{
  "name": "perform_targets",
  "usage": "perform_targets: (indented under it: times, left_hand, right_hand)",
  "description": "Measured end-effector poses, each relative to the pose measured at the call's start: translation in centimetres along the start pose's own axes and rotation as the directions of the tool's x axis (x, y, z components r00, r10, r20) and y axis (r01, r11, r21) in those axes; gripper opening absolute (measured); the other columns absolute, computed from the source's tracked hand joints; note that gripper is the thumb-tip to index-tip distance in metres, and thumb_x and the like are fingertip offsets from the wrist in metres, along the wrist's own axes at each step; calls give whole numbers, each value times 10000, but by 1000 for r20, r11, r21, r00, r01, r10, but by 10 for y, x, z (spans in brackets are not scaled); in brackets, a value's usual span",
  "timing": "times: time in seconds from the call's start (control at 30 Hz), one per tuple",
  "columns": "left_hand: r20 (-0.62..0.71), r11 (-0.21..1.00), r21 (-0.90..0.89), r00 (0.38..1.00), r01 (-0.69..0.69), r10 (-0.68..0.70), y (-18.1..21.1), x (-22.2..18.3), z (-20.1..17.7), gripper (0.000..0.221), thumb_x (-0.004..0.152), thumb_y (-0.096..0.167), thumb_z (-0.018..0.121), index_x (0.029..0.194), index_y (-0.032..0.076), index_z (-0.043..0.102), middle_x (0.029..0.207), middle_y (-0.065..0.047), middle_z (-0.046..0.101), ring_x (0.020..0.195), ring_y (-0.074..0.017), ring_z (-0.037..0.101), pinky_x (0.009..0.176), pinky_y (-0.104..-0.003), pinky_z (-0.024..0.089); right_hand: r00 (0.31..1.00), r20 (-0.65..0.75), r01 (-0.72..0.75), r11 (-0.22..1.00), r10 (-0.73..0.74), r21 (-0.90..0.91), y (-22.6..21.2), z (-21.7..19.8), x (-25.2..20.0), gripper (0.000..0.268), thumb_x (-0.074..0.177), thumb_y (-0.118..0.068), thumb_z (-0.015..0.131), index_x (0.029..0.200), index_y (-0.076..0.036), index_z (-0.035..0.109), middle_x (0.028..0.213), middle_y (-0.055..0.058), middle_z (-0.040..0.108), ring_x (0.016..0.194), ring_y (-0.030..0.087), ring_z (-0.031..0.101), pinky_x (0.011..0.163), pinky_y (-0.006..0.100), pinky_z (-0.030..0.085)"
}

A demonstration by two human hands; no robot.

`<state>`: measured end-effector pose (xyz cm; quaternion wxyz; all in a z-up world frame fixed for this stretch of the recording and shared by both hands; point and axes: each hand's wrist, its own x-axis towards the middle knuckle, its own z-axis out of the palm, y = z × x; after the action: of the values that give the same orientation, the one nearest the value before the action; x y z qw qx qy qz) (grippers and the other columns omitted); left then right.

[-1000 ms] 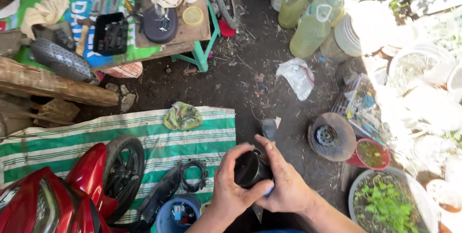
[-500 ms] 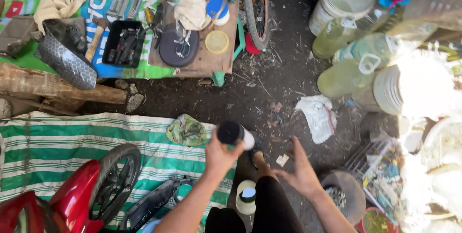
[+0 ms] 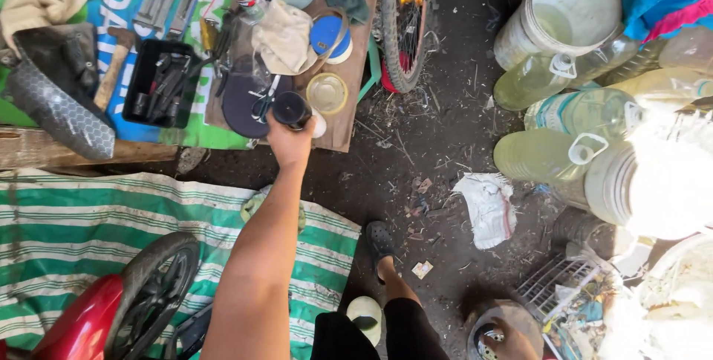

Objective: Spray painting a motorcycle part and cleaning the engine area with a cloth.

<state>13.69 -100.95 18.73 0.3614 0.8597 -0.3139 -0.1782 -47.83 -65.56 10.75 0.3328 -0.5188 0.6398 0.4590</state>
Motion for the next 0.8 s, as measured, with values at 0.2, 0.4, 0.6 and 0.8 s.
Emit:
perform_targets:
  times: [0.2, 0.4, 0.6, 0.8]
  left_hand:
    - [-118, 982, -122, 984, -145, 131, -15, 31, 27, 971, 731, 347, 1046, 1501, 66, 527, 1161, -233, 838, 1057, -420, 830, 926, -536, 637]
    - [-79, 994, -52, 993, -97, 92, 2, 64, 28, 933, 728, 367, 1033, 1459, 71, 536, 1296, -218, 797, 1205, -481, 748, 998, -596, 599]
    - [28, 1000, -24, 999, -15, 16, 6, 52, 3, 1070, 723, 396, 1041, 1577, 177, 434, 1268, -172, 833, 1210, -447, 775, 1048, -572, 583]
    - [123, 1000, 5, 992, 13, -13, -48, -56, -27, 530, 995, 550, 827, 1070, 138, 502, 913, -35, 483, 821, -288, 552, 788, -493, 467]
  right_hand:
    - [982, 131, 32, 800, -137, 599, -6, -22, 16, 729, 1002, -497, 791, 1672, -385, 527, 1522, 17, 797, 1420, 233, 753, 1151, 384, 597]
    - [987, 95, 53, 815, -131, 577, -20, -45, -5, 695, 1011, -484, 809, 1642, -352, 548, 1523, 3, 799, 1431, 228, 756, 1270, 386, 573]
    - [989, 79, 60, 831, -125, 554, -6, 1, 7, 698, 995, -553, 735, 1639, -349, 562, 1439, -92, 851, 1268, 221, 846, 1038, 351, 607]
    - [999, 1, 36, 712, -52, 702, -1, 28, -15, 601, 937, -395, 801, 1517, -279, 695, 1304, -95, 913, 777, 203, 874, 721, 330, 632]
